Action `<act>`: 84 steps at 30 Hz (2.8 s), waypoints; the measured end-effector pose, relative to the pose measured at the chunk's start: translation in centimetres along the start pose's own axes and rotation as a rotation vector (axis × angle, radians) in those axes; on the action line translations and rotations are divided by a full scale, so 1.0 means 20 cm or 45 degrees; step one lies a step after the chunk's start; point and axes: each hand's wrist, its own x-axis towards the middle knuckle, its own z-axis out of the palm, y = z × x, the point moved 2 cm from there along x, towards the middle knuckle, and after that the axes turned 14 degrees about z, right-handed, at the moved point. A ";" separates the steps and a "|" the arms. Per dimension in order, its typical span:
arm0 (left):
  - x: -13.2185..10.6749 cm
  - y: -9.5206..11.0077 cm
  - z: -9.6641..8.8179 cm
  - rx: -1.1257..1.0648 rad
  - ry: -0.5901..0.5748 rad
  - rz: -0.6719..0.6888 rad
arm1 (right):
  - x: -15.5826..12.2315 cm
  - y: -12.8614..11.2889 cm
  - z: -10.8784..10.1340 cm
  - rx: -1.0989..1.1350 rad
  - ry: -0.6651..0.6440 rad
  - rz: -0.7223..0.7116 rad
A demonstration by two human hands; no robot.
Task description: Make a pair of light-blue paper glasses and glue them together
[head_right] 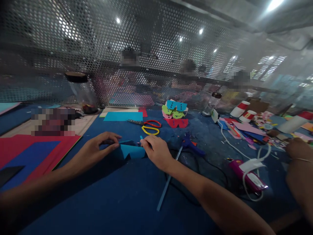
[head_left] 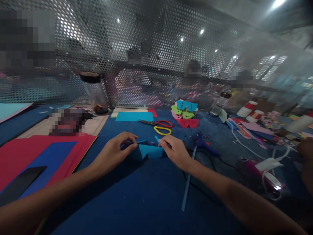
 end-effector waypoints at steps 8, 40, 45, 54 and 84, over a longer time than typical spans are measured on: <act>-0.02 0.01 0.04 0.138 -0.120 0.334 | -0.02 -0.05 0.00 0.028 -0.042 -0.014; -0.03 0.09 0.02 0.366 -0.090 0.523 | -0.01 -0.05 0.01 1.378 -0.599 0.783; -0.02 0.10 0.01 0.480 -0.056 0.590 | -0.02 -0.08 0.02 1.413 -0.611 0.731; -0.05 0.19 0.00 0.458 -0.055 0.610 | -0.04 -0.09 0.04 1.382 -0.621 0.699; -0.07 0.26 0.05 0.391 0.008 0.575 | -0.08 -0.16 0.04 0.856 -0.353 0.378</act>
